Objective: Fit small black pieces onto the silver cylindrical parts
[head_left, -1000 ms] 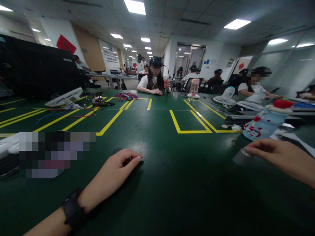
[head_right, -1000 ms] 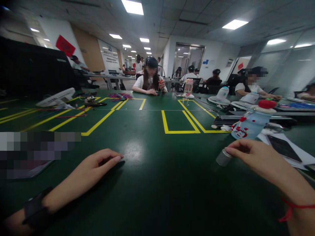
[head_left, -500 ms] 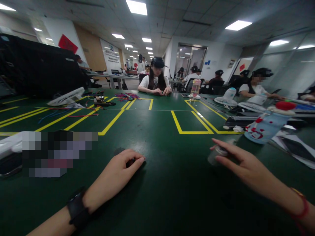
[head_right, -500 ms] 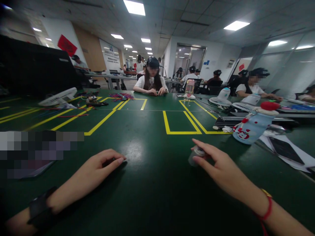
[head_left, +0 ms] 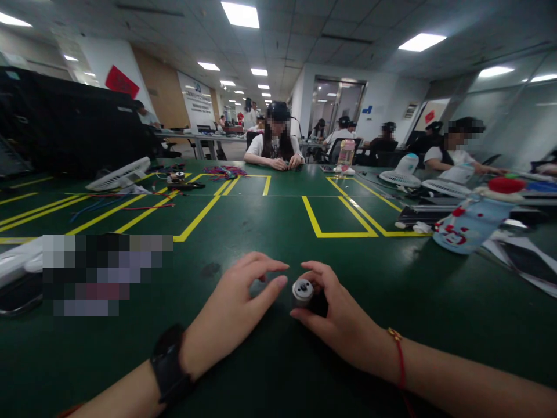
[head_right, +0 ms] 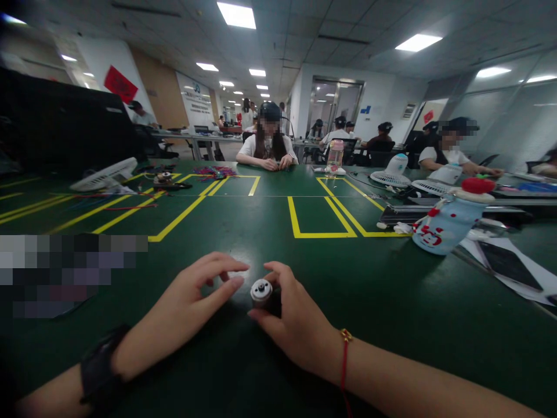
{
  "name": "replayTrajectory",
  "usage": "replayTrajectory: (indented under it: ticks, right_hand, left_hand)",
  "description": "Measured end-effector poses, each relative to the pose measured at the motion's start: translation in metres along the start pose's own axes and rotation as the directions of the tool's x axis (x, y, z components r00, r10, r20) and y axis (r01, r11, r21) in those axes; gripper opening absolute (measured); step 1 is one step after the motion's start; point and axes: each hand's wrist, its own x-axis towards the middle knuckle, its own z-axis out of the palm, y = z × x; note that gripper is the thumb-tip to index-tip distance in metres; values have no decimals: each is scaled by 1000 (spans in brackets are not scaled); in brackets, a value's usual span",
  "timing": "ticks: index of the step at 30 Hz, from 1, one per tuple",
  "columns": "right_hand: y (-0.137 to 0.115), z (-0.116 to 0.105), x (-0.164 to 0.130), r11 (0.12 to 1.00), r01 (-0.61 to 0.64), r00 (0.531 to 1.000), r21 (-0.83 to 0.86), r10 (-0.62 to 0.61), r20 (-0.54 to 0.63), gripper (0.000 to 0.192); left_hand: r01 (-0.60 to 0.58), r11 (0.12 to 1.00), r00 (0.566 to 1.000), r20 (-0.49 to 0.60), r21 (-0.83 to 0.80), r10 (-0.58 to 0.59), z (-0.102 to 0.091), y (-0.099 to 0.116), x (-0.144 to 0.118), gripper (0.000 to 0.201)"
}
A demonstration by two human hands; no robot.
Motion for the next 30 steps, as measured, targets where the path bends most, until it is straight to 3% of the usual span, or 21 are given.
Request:
replayTrajectory:
  ticks: [4, 10, 16, 23, 27, 30]
  right_hand:
    - [-3, -2, 1, 997, -37, 999, 69, 36, 15, 57]
    - [-8, -6, 1, 1000, 9, 1000, 17, -9, 16, 44]
    - [-4, -4, 2, 999, 0, 1000, 38, -1, 17, 42]
    - [-3, -2, 3, 999, 9, 999, 36, -10, 35, 39]
    - [-3, -5, 1, 997, 14, 999, 76, -17, 47, 52]
    - [3, -12, -3, 999, -26, 998, 42, 24, 56, 70]
  left_hand:
    - [-75, 995, 995, 61, -70, 79, 12, 22, 12, 17]
    - [-30, 995, 999, -45, -95, 26, 6, 15, 7, 18]
    - [-43, 994, 999, 21, -100, 45, 14, 20, 5, 14]
    - [-102, 993, 994, 20, -51, 103, 22, 24, 2, 16]
    - [-142, 989, 989, 29, -29, 143, 21, 26, 3, 22]
    - [-86, 995, 996, 26, -56, 87, 19, 20, 2, 19]
